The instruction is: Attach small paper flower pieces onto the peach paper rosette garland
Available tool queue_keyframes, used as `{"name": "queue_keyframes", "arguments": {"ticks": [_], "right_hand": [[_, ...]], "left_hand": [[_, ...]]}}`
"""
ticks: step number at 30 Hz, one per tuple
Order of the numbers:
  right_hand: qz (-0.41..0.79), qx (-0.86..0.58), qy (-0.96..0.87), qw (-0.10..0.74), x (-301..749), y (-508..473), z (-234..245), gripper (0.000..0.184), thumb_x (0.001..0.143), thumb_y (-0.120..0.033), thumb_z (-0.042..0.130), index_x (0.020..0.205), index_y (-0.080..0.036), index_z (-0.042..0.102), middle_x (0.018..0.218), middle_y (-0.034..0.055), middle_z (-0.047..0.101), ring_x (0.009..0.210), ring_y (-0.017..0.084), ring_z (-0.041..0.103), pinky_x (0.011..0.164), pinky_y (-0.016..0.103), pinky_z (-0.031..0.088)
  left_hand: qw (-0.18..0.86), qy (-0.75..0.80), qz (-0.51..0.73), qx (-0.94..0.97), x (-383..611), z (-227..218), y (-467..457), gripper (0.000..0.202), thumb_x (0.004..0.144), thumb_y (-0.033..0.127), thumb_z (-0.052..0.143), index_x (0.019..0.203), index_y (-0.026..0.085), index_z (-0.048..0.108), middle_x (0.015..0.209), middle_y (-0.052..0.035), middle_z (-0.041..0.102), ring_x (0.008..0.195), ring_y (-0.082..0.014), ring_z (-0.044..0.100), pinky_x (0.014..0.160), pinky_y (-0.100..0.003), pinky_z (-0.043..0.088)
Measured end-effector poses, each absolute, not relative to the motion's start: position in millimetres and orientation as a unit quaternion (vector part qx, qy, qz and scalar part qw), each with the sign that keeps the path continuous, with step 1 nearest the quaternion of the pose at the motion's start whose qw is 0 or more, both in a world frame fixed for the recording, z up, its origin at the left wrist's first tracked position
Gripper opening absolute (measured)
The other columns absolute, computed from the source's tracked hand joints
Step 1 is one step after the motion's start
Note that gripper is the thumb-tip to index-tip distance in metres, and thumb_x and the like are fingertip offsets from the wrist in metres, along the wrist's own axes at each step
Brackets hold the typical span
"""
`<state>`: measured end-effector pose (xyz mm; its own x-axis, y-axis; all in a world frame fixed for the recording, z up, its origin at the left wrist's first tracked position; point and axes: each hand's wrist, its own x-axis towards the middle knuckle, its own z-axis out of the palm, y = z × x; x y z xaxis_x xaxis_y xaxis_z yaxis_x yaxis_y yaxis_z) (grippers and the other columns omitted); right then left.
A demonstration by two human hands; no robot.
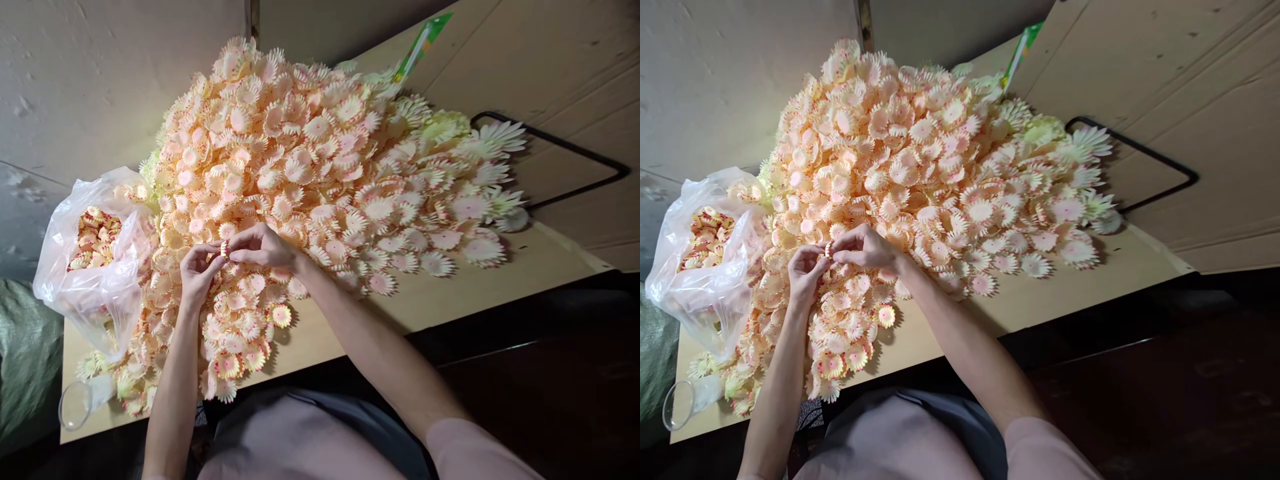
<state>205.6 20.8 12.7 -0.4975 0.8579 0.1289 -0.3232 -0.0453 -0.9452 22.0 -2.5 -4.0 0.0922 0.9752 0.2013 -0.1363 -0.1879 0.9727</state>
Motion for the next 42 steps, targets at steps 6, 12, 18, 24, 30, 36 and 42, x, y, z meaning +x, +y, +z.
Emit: {"name": "queue_keyframes", "arguments": {"ticks": [6, 12, 18, 24, 30, 36, 42], "right_hand": [[0.65, -0.255, -0.566, 0.437, 206.0, 20.2, 11.7, 0.014, 0.068, -0.02, 0.073, 0.076, -0.01, 0.075, 0.074, 0.0044, 0.071, 0.067, 0.013, 0.062, 0.063, 0.025, 0.051], [0.634, -0.258, -0.581, 0.441, 205.7, 20.0, 11.0, 0.014, 0.069, -0.021, 0.072, 0.076, -0.01, 0.074, 0.076, 0.0053, 0.071, 0.07, 0.013, 0.062, 0.066, 0.026, 0.05], [0.628, -0.262, -0.586, 0.44, 205.7, 20.6, 9.6, 0.014, 0.069, -0.022, 0.071, 0.076, -0.01, 0.074, 0.076, 0.0053, 0.071, 0.07, 0.013, 0.062, 0.067, 0.027, 0.05], [0.632, -0.265, -0.585, 0.433, 207.1, 20.4, 11.0, 0.017, 0.068, -0.023, 0.072, 0.078, -0.009, 0.074, 0.078, 0.006, 0.072, 0.071, 0.014, 0.063, 0.068, 0.027, 0.05], [0.622, -0.273, -0.591, 0.435, 206.1, 20.1, 10.7, 0.017, 0.068, -0.023, 0.072, 0.078, -0.009, 0.073, 0.078, 0.0059, 0.071, 0.072, 0.014, 0.063, 0.069, 0.027, 0.051], [0.632, -0.286, -0.577, 0.432, 205.7, 20.3, 11.3, 0.016, 0.068, -0.024, 0.072, 0.077, -0.01, 0.072, 0.072, 0.0035, 0.07, 0.065, 0.012, 0.062, 0.063, 0.025, 0.051], [0.61, -0.297, -0.585, 0.445, 205.9, 21.0, 11.8, 0.016, 0.07, -0.025, 0.071, 0.077, -0.011, 0.072, 0.072, 0.0038, 0.071, 0.064, 0.011, 0.062, 0.062, 0.025, 0.05]], "left_hand": [[0.518, 0.37, 0.55, 0.541, 20.4, -4.3, -2.2, 0.018, 0.072, 0.022, 0.079, 0.085, 0.019, 0.068, 0.102, -0.0059, 0.073, 0.096, -0.0153, 0.069, 0.081, -0.025, 0.055], [0.519, 0.376, 0.545, 0.542, 20.4, -4.6, -1.5, 0.018, 0.073, 0.025, 0.079, 0.085, 0.019, 0.067, 0.103, -0.0074, 0.073, 0.102, -0.0185, 0.068, 0.083, -0.027, 0.055], [0.518, 0.367, 0.544, 0.549, 20.5, -4.6, -1.9, 0.017, 0.074, 0.024, 0.078, 0.086, 0.019, 0.067, 0.105, -0.0073, 0.073, 0.101, -0.0175, 0.069, 0.086, -0.028, 0.054], [0.513, 0.381, 0.541, 0.546, 19.3, -6.1, -2.0, 0.018, 0.073, 0.025, 0.079, 0.086, 0.019, 0.067, 0.105, -0.0074, 0.072, 0.101, -0.0183, 0.068, 0.083, -0.028, 0.055], [0.514, 0.381, 0.541, 0.546, 19.4, -5.9, -1.7, 0.019, 0.072, 0.026, 0.08, 0.085, 0.019, 0.067, 0.104, -0.0071, 0.072, 0.1, -0.0183, 0.068, 0.083, -0.028, 0.055], [0.517, 0.407, 0.545, 0.519, 20.5, -6.2, -1.8, 0.017, 0.077, 0.03, 0.075, 0.088, 0.02, 0.067, 0.093, -0.0028, 0.071, 0.081, -0.0109, 0.066, 0.074, -0.021, 0.053], [0.523, 0.408, 0.532, 0.527, 20.2, -3.8, -2.7, 0.028, 0.073, 0.039, 0.077, 0.089, 0.02, 0.066, 0.087, -0.002, 0.069, 0.073, -0.0103, 0.064, 0.069, -0.021, 0.052]]}}
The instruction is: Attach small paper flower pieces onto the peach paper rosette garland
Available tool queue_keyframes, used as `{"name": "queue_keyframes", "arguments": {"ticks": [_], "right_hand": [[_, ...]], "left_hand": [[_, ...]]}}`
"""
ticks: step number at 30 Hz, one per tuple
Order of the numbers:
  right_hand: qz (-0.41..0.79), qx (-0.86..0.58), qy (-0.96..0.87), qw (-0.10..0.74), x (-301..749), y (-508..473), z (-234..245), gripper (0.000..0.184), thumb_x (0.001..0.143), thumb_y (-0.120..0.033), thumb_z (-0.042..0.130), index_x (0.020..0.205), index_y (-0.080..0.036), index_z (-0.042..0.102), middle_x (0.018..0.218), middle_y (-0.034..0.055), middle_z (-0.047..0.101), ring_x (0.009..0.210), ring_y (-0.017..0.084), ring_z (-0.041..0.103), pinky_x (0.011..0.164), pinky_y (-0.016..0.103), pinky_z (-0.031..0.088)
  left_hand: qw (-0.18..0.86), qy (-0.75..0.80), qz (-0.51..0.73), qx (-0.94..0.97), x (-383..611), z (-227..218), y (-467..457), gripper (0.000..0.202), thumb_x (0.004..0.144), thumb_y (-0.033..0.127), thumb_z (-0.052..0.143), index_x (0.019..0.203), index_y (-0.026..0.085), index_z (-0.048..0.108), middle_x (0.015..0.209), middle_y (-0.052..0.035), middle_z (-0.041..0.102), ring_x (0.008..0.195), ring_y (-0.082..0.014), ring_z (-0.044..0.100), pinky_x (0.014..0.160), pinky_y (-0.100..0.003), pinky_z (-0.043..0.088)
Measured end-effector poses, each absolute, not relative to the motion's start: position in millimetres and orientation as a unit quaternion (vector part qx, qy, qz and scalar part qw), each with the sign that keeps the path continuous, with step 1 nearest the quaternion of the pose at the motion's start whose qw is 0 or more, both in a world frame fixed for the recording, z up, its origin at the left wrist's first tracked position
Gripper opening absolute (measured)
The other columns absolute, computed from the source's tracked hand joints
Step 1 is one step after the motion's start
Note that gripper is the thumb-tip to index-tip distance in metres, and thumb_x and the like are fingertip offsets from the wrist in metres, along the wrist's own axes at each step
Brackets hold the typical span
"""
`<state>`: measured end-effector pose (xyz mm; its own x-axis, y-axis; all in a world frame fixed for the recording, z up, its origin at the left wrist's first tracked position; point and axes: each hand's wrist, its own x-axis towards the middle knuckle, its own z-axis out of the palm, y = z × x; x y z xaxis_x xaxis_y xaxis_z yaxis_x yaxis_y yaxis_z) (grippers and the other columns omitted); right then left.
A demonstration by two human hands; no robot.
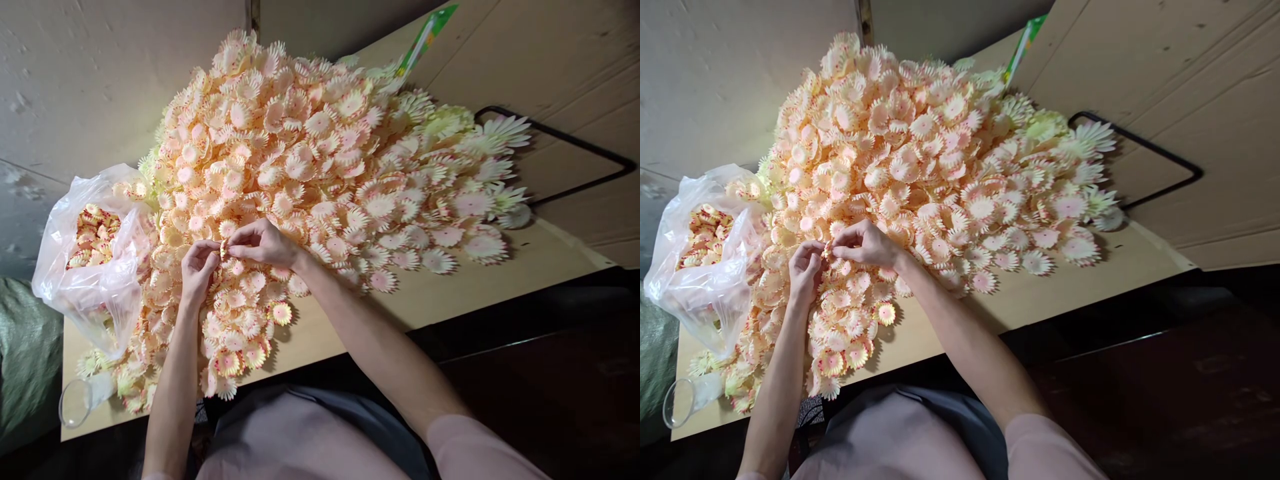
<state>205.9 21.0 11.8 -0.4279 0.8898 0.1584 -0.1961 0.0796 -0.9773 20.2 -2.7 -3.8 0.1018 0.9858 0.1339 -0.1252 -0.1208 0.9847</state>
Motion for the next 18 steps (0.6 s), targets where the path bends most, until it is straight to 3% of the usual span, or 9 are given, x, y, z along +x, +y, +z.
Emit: {"name": "queue_keyframes", "arguments": {"ticks": [3, 10, 18], "right_hand": [[0.595, -0.293, -0.602, 0.444, 205.3, 21.0, 10.9, 0.017, 0.071, -0.026, 0.071, 0.079, -0.011, 0.073, 0.073, 0.004, 0.071, 0.064, 0.012, 0.062, 0.063, 0.025, 0.051], [0.588, -0.298, -0.603, 0.449, 204.3, 20.9, 11.4, 0.012, 0.071, -0.023, 0.068, 0.074, -0.011, 0.07, 0.072, 0.0029, 0.07, 0.065, 0.011, 0.062, 0.065, 0.025, 0.051], [0.64, -0.27, -0.542, 0.474, 207.0, 24.7, 13.2, 0.008, 0.067, -0.021, 0.068, 0.068, -0.013, 0.067, 0.068, 0.0013, 0.069, 0.064, 0.011, 0.062, 0.067, 0.025, 0.051]], "left_hand": [[0.515, 0.42, 0.521, 0.536, 21.1, -2.0, -3.9, 0.032, 0.064, 0.033, 0.085, 0.084, 0.018, 0.064, 0.083, -0.001, 0.068, 0.073, -0.0106, 0.064, 0.068, -0.021, 0.052], [0.543, 0.451, 0.525, 0.476, 20.6, -5.0, -3.7, 0.02, 0.075, 0.033, 0.075, 0.078, 0.018, 0.062, 0.068, 0.0032, 0.061, 0.058, -0.0079, 0.059, 0.062, -0.021, 0.053], [0.544, 0.434, 0.582, 0.42, 21.3, -5.6, 1.9, 0.028, 0.069, 0.037, 0.08, 0.074, 0.018, 0.06, 0.07, 0.0047, 0.056, 0.059, -0.0055, 0.057, 0.06, -0.019, 0.056]]}}
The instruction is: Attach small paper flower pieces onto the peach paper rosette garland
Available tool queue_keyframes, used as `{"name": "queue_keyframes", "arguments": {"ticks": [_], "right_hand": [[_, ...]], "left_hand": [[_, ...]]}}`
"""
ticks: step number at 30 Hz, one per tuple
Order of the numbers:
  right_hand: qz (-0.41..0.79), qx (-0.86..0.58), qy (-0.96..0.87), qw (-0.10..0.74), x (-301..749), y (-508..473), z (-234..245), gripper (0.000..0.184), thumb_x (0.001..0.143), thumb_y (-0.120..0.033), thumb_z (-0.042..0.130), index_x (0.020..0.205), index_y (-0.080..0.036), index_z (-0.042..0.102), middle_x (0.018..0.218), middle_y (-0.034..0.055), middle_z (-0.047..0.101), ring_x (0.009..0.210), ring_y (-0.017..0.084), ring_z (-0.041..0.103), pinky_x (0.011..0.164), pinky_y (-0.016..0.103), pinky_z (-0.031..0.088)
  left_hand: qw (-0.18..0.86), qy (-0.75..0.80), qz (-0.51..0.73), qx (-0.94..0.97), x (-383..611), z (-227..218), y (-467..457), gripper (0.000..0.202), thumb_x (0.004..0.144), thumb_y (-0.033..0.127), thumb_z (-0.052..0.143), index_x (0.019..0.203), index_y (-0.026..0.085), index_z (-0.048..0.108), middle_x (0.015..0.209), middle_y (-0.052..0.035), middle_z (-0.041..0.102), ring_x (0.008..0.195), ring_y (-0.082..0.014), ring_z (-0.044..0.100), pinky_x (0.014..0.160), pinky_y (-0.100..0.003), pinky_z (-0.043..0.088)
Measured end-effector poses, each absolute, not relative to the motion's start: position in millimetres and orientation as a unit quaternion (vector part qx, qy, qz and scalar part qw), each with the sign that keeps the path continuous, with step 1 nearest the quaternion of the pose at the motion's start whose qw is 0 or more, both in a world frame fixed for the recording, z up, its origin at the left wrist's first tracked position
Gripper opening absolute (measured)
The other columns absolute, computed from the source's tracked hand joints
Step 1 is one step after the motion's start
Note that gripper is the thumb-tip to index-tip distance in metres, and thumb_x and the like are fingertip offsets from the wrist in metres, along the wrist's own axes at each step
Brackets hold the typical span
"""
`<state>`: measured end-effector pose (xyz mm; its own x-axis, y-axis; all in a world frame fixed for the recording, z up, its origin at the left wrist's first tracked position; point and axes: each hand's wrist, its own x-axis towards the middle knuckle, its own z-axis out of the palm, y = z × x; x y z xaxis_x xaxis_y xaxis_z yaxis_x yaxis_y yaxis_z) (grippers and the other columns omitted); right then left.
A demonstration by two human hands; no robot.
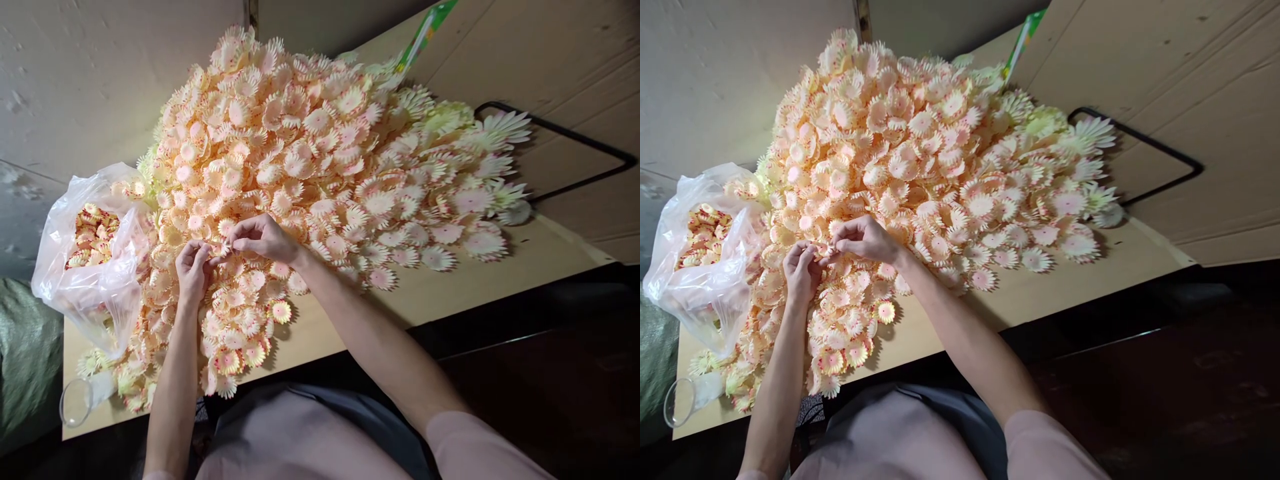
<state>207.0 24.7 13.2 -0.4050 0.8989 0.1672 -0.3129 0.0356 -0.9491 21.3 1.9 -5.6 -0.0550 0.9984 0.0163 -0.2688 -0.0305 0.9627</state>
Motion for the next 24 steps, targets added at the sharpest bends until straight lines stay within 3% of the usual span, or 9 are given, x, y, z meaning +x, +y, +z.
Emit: {"name": "queue_keyframes", "arguments": {"ticks": [5, 8, 11, 17, 21, 24], "right_hand": [[0.606, -0.3, -0.574, 0.462, 206.4, 23.2, 13.5, 0.011, 0.07, -0.023, 0.068, 0.069, -0.012, 0.067, 0.065, 0.0011, 0.066, 0.058, 0.01, 0.056, 0.058, 0.023, 0.046], [0.594, -0.3, -0.602, 0.441, 204.6, 20.0, 12.1, 0.021, 0.074, -0.032, 0.07, 0.073, -0.011, 0.068, 0.069, 0.0032, 0.067, 0.06, 0.011, 0.057, 0.056, 0.023, 0.045], [0.576, -0.305, -0.62, 0.437, 202.3, 18.9, 9.5, 0.032, 0.069, -0.039, 0.078, 0.078, -0.01, 0.069, 0.072, 0.0043, 0.067, 0.062, 0.011, 0.056, 0.057, 0.024, 0.045], [0.492, -0.331, -0.649, 0.476, 202.1, 22.9, 7.6, 0.023, 0.074, -0.032, 0.069, 0.063, -0.013, 0.062, 0.063, 0.0013, 0.06, 0.056, 0.009, 0.048, 0.053, 0.024, 0.038], [0.348, -0.386, -0.68, 0.517, 201.9, 25.1, 8.5, 0.013, 0.068, -0.018, 0.063, 0.057, -0.016, 0.056, 0.061, 0.0013, 0.06, 0.057, 0.011, 0.049, 0.057, 0.026, 0.04], [0.253, -0.422, -0.688, 0.533, 199.5, 26.3, 7.6, 0.018, 0.067, -0.016, 0.061, 0.053, -0.019, 0.049, 0.058, 0.0005, 0.057, 0.055, 0.011, 0.047, 0.058, 0.027, 0.04]], "left_hand": [[0.482, 0.464, 0.566, 0.483, 19.0, -7.6, -1.5, 0.024, 0.071, 0.035, 0.079, 0.075, 0.017, 0.065, 0.067, 0.0025, 0.064, 0.058, -0.0074, 0.061, 0.059, -0.02, 0.056], [0.471, 0.458, 0.551, 0.515, 18.5, -6.9, -3.4, 0.022, 0.068, 0.033, 0.081, 0.075, 0.016, 0.069, 0.078, -0.0028, 0.072, 0.066, -0.0116, 0.067, 0.064, -0.024, 0.058], [0.463, 0.453, 0.546, 0.532, 19.9, -5.2, -3.9, 0.022, 0.068, 0.032, 0.082, 0.075, 0.015, 0.07, 0.087, -0.0062, 0.075, 0.075, -0.0152, 0.071, 0.069, -0.027, 0.06], [0.487, 0.462, 0.572, 0.472, 23.0, -6.3, -1.8, 0.025, 0.073, 0.037, 0.077, 0.076, 0.017, 0.063, 0.067, 0.0035, 0.062, 0.057, -0.0104, 0.065, 0.063, -0.027, 0.061], [0.47, 0.467, 0.568, 0.488, 24.0, -8.2, -1.7, 0.029, 0.074, 0.04, 0.076, 0.075, 0.017, 0.059, 0.064, 0.0053, 0.053, 0.054, -0.0068, 0.058, 0.064, -0.025, 0.061], [0.457, 0.474, 0.558, 0.505, 24.9, -7.6, -2.6, 0.031, 0.075, 0.044, 0.074, 0.076, 0.018, 0.058, 0.064, 0.0053, 0.051, 0.055, -0.0067, 0.055, 0.065, -0.025, 0.061]]}}
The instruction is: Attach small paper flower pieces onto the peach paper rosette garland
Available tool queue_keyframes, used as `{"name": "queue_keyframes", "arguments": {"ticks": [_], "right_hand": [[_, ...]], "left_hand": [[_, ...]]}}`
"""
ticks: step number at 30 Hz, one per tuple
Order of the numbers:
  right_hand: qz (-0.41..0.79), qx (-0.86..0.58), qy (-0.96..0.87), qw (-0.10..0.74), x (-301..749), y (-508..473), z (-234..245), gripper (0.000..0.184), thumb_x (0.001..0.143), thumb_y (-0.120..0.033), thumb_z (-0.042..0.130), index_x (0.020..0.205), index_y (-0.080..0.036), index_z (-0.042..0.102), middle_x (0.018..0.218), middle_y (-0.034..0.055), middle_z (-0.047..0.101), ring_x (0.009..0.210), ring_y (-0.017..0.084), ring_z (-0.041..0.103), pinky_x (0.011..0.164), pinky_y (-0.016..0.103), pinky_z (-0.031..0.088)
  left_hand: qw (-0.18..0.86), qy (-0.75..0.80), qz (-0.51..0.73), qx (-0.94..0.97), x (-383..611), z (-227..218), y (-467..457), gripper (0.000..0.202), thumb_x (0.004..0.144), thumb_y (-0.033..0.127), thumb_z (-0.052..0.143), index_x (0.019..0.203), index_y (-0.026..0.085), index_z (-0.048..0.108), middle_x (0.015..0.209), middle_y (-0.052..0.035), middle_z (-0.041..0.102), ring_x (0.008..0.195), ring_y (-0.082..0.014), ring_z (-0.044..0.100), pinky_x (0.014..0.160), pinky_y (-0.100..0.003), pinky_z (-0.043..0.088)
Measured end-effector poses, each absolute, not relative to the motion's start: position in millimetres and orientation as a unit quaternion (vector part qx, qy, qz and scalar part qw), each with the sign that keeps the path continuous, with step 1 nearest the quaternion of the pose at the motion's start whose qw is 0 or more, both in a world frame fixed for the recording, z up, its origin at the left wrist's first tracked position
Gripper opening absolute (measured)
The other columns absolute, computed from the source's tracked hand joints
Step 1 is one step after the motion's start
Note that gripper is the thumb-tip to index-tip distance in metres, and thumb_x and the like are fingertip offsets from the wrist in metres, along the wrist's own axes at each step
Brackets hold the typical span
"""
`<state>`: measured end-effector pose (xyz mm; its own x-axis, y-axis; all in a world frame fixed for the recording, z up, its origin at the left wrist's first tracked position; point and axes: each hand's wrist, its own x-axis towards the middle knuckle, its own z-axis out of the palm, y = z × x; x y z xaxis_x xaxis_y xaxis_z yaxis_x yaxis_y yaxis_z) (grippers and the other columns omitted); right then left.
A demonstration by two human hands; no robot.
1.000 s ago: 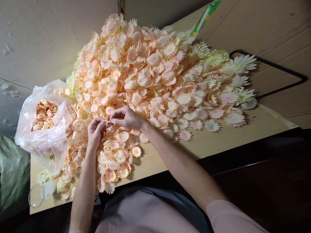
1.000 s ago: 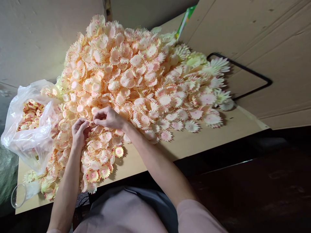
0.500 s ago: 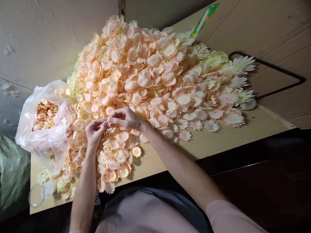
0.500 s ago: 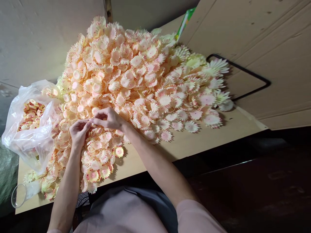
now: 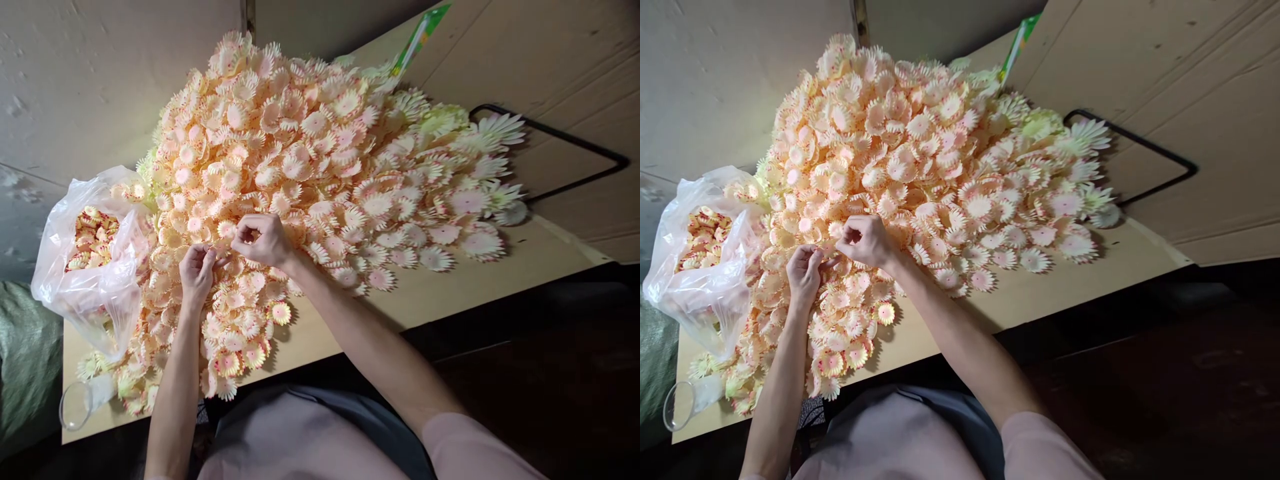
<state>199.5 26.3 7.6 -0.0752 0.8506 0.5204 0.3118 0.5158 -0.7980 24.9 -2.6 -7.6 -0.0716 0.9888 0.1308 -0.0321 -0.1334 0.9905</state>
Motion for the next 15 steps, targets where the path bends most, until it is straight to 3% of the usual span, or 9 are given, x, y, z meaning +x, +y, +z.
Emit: {"name": "queue_keyframes", "arguments": {"ticks": [4, 10, 15], "right_hand": [[0.166, -0.467, -0.672, 0.551, 198, 28, 3, 0.024, 0.07, -0.018, 0.059, 0.053, -0.021, 0.043, 0.054, -0.0013, 0.052, 0.052, 0.011, 0.044, 0.056, 0.027, 0.038], [0.108, -0.459, -0.695, 0.543, 202, 32, -4, 0.022, 0.076, -0.015, 0.055, 0.058, -0.021, 0.045, 0.06, 0.0004, 0.055, 0.057, 0.012, 0.048, 0.059, 0.027, 0.041], [0.068, -0.507, -0.628, 0.586, 218, 38, -3, 0.022, 0.086, -0.019, 0.055, 0.064, -0.021, 0.049, 0.067, 0.0023, 0.057, 0.062, 0.014, 0.049, 0.064, 0.029, 0.044]], "left_hand": [[0.448, 0.476, 0.566, 0.501, 27, -6, -3, 0.033, 0.075, 0.047, 0.072, 0.077, 0.019, 0.056, 0.067, 0.0051, 0.049, 0.058, -0.0078, 0.056, 0.067, -0.027, 0.061], [0.452, 0.466, 0.599, 0.47, 23, -9, 0, 0.027, 0.079, 0.042, 0.069, 0.08, 0.02, 0.053, 0.081, 0.0022, 0.055, 0.072, -0.0097, 0.061, 0.071, -0.026, 0.061], [0.406, 0.453, 0.682, 0.408, 11, -7, 6, 0.027, 0.083, 0.041, 0.063, 0.083, 0.022, 0.044, 0.073, 0.0054, 0.049, 0.076, -0.0155, 0.071, 0.079, -0.039, 0.061]]}}
